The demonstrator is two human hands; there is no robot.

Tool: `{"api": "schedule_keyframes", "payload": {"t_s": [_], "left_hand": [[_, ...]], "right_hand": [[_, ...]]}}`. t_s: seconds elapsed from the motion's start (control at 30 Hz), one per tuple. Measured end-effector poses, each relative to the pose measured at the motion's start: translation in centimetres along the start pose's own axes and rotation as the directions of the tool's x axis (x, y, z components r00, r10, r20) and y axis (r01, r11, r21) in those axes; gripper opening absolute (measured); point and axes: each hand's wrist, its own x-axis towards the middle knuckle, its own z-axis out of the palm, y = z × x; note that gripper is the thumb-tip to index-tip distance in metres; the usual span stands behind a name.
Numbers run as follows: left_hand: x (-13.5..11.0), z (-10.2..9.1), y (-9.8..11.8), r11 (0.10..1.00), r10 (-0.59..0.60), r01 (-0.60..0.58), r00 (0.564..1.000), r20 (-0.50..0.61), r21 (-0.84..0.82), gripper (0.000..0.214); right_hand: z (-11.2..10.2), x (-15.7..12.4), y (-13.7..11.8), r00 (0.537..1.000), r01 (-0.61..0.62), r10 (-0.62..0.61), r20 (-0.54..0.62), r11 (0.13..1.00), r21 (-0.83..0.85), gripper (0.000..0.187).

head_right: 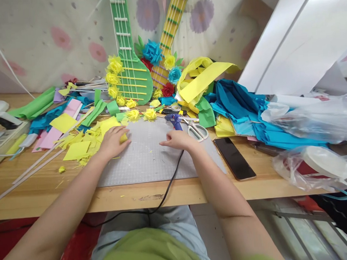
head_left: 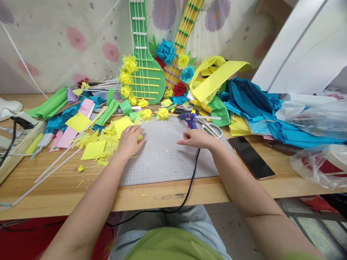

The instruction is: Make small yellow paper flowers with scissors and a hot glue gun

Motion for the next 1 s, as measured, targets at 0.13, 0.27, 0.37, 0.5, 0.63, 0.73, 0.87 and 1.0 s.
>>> {"api": "schedule_keyframes", "payload": {"t_s": [0.13, 0.27, 0.37, 0.5, 0.63, 0.73, 0.87, 1.0], "left_hand": [[0.2, 0.0, -0.7, 1.000, -0.011, 0.012, 0.998, 0.055, -0.015, 0.025], [-0.8, -1.4, -2.6, 0.998, -0.026, 0.029, 0.997, 0.066, -0.053, 0.028], [-1.6, -2.6, -3.6, 0.993, -0.027, 0.032, 0.999, 0.040, -0.115, 0.024], [-1.8, -3.0, -4.0, 0.975, -0.141, 0.108, 0.976, -0.168, -0.194, 0.026], [-1.3, -2.2, -4.9, 0.938, -0.327, 0.290, 0.921, -0.210, -0.189, 0.029], [-1.0, -1.5, -5.9, 0.935, -0.349, 0.334, 0.926, -0.142, -0.121, 0.024], [-0.6, -1.3, -6.0, 0.932, -0.363, 0.357, 0.924, -0.121, -0.067, 0.019], [-0.2, -1.3, -5.5, 0.868, -0.494, 0.495, 0.856, -0.152, -0.028, 0.020]], "right_hand": [[1.0, 1.9, -1.7, 0.994, 0.109, -0.110, 0.010, 0.993, 0.033, 0.036], [1.5, 3.2, -3.4, 0.993, 0.117, -0.117, 0.002, 0.991, 0.066, 0.034], [2.6, 4.1, -4.4, 0.990, 0.139, -0.138, -0.012, 0.980, 0.139, 0.033], [4.8, 5.0, -3.9, 0.967, 0.192, -0.108, -0.233, 0.906, 0.377, 0.029], [6.4, 5.5, -2.4, 0.922, 0.232, 0.010, -0.386, 0.784, 0.576, 0.030], [6.7, 5.8, -1.9, 0.924, 0.247, 0.038, -0.381, 0.702, 0.668, 0.032], [6.6, 5.8, -2.0, 0.932, 0.236, 0.042, -0.360, 0.686, 0.689, 0.034], [6.5, 5.7, -2.1, 0.935, 0.236, 0.030, -0.354, 0.694, 0.681, 0.035]]}}
